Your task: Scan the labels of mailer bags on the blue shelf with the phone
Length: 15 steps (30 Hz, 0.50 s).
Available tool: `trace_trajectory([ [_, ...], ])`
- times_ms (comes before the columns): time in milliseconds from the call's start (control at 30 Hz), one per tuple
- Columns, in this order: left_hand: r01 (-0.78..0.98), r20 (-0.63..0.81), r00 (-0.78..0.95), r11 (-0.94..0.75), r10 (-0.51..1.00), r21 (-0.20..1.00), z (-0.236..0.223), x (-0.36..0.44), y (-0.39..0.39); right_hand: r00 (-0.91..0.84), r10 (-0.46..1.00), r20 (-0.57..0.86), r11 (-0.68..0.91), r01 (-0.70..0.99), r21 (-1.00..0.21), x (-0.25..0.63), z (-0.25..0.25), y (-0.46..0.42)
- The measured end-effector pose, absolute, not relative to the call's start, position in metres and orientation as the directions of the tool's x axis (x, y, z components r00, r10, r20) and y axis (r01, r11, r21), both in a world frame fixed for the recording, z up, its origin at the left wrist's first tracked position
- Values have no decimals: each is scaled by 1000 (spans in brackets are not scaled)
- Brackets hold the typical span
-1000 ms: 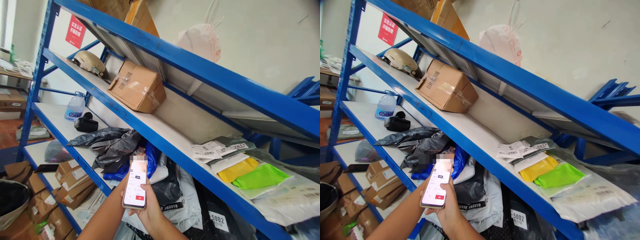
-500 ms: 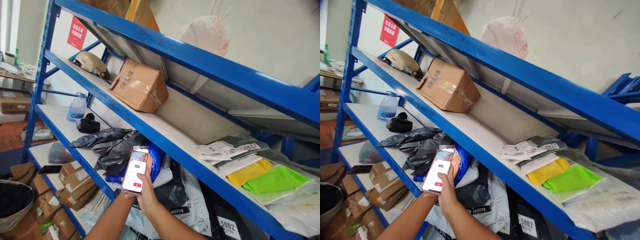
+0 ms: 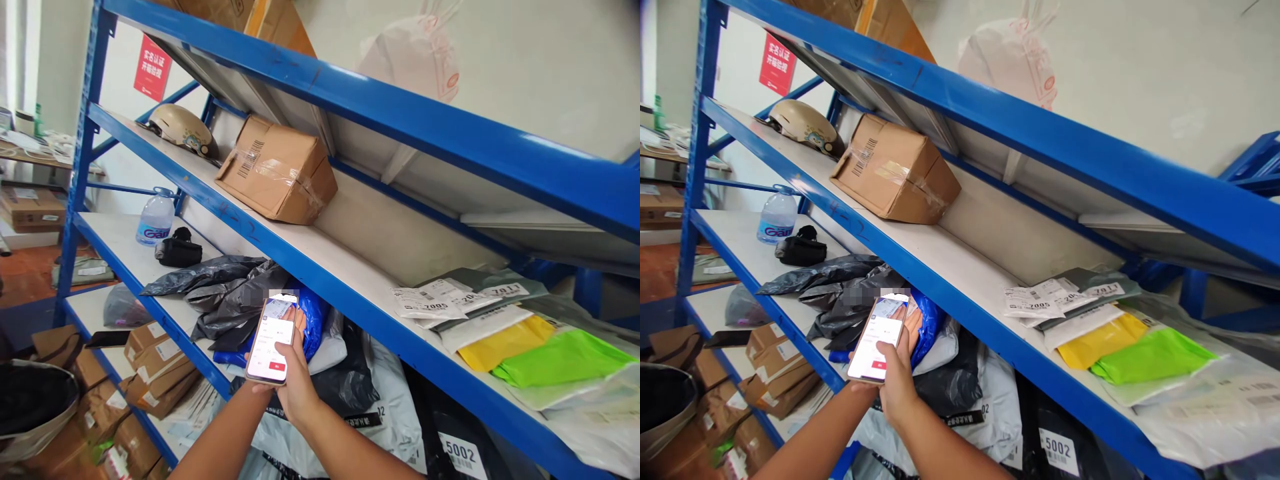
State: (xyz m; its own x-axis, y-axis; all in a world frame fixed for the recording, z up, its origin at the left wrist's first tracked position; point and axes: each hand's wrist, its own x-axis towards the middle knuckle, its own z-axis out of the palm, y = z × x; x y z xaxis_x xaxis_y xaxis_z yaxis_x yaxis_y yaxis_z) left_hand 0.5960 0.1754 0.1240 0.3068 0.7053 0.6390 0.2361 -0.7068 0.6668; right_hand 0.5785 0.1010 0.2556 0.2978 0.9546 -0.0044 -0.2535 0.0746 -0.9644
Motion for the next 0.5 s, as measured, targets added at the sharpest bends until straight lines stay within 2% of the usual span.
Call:
trace_trajectory([
  [133, 292, 545, 444, -690, 711, 662, 129, 584, 178, 304, 953, -16, 72, -275, -959, 582, 252, 103],
  [200, 251, 536, 446, -675, 717, 694, 129, 591, 175, 296, 955, -15, 69, -273, -960, 583, 253, 103],
  [267, 92, 533, 336, -591, 776, 802, 129, 606, 172, 289, 957, -13, 65, -260, -963, 583, 254, 101],
  [333, -87, 471, 197, -463, 860, 882, 130, 623, 169, 286, 958, -14, 62, -254, -965, 582, 255, 101],
  [400, -176, 406, 129, -383, 904, 907, 132, 635, 166, 277, 961, -12, 64, -263, -963, 584, 255, 101],
  [500, -291, 374, 126, -327, 919, 899, 130, 637, 156, 234, 972, 6, 71, -269, -961, 589, 255, 97],
])
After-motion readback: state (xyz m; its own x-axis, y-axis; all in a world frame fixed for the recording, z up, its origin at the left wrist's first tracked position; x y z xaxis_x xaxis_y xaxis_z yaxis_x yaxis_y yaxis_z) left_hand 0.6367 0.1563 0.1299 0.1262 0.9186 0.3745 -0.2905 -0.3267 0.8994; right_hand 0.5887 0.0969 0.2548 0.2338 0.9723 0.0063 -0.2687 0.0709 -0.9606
